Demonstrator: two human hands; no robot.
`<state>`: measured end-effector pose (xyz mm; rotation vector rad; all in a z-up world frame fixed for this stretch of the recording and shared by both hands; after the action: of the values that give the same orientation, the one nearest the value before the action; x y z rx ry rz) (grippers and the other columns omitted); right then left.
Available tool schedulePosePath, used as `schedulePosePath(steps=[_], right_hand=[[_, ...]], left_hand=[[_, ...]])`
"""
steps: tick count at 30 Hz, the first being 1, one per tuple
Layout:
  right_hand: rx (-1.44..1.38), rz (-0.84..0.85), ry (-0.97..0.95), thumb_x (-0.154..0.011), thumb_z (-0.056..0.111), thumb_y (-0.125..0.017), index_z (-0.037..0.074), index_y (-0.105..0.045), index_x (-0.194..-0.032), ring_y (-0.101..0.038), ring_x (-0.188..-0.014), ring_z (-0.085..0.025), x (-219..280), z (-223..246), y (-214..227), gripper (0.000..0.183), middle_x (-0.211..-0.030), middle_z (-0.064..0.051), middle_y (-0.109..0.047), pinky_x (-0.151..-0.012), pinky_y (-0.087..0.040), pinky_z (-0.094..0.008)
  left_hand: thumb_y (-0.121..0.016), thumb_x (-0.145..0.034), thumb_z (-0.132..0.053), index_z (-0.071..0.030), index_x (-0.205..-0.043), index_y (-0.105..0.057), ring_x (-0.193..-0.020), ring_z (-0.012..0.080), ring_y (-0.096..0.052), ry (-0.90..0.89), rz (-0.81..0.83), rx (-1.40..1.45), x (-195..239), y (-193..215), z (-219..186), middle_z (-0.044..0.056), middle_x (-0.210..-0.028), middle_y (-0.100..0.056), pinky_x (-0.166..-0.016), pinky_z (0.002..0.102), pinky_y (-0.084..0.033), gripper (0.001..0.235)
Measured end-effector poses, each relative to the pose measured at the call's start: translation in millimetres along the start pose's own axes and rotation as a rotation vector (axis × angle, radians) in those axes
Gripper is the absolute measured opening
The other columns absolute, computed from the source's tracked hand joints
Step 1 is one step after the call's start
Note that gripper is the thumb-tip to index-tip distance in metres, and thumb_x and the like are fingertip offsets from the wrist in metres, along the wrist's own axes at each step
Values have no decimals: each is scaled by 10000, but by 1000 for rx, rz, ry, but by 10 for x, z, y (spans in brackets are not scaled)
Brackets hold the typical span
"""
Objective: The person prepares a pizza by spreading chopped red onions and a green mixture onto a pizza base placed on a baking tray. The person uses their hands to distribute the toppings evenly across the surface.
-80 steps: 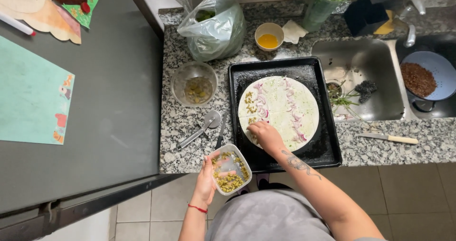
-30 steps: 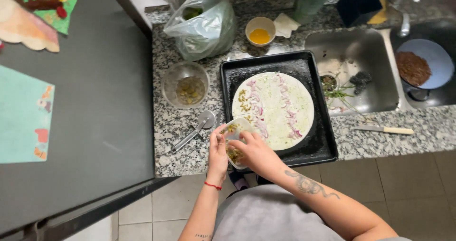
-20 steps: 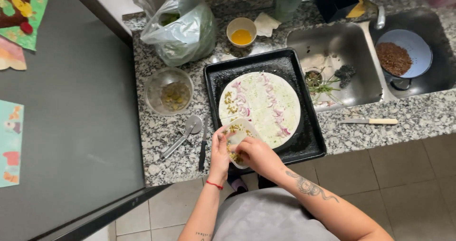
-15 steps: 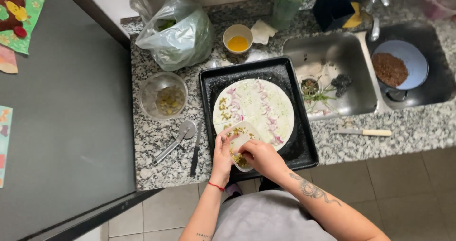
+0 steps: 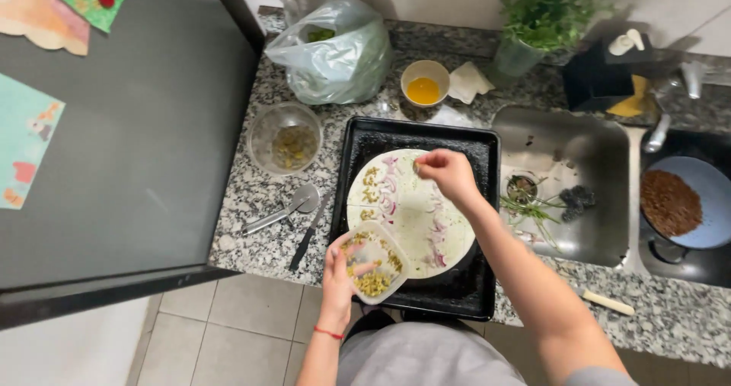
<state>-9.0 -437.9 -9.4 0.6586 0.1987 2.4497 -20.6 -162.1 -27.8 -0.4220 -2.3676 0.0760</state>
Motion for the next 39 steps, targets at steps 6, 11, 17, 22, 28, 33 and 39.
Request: schedulePosePath(steps=[6, 11, 17, 22, 28, 33, 39], right_hand=[[322, -12, 149, -807, 57, -620, 94, -709, -885, -642, -855, -149, -646, -238, -312, 124, -908, -34, -707, -804, -490, -286], [561, -15, 464, -810, -13, -566, 37, -708, -876, -590, -852, -266, -672, -257, -473, 165, -914, -102, -646, -754, -479, -368], [724, -35, 641, -814, 25, -620, 30, -721, -884, -585, -838, -287, -636, -296, -579, 123, -883, -109, -657, -730, -488, -395], [747, -63, 676, -820, 54, -642, 8, -715, -905, -603, -792, -302, -609, -333, -598, 121, -866, -126, -664, -678, -493, -402], [749, -40, 662, -808, -50, -593, 16, -707, -961, -588, -900, -309, -508, -327, -629, 202, -973, -137, -677, -807, -498, -403], [748, -54, 694, -840, -3, -579, 14, -706, -909, -595, -851, -301, -496, -395, -649, 146, -906, -119, -675, -751, -488, -399], [779, -74, 715, -826, -79, -529, 30, -710, -971, -665, -816, -277, -417, -397, -691, 257, -929, -129, -707, -745, -554, -391]], left_hand=[[-233, -918, -445, -182, -1293, -496, -865, 318, -712, -7, -100, 19, 292, 464, -13, 119, -1243, -618, -1024, 632, -315, 529], [-279, -843, -490, -164, -1305, -470, -847, 338, -696, 12, -141, 49, 402, 627, -43, 125, -1229, -601, -819, 481, -511, 597], [-276, -865, -491, -180, -1293, -476, -800, 296, -721, -55, -96, 27, 329, 699, -4, 111, -1223, -621, -929, 515, -417, 566], [-275, -860, -492, -181, -1290, -478, -807, 315, -726, -50, -63, 17, 335, 641, -57, 116, -1221, -623, -909, 493, -447, 568], [-271, -878, -461, -161, -1303, -460, -803, 317, -719, -48, -60, 22, 340, 657, -31, 126, -1209, -625, -876, 466, -473, 554], [-297, -826, -536, -176, -1297, -475, -806, 318, -723, -61, -46, 28, 356, 699, 6, 115, -1192, -630, -978, 530, -412, 619], [-284, -863, -473, -161, -1312, -456, -805, 337, -714, -35, -53, 60, 381, 722, -3, 126, -1218, -615, -905, 492, -471, 573]])
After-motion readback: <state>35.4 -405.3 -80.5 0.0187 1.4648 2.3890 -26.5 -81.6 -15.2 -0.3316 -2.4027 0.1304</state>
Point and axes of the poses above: each hand's wrist, its own x-axis away from the middle knuckle, its own y-axis out of the back of the hand, z = x × y, the point moved 7 cm from there along -x, towards the middle knuckle
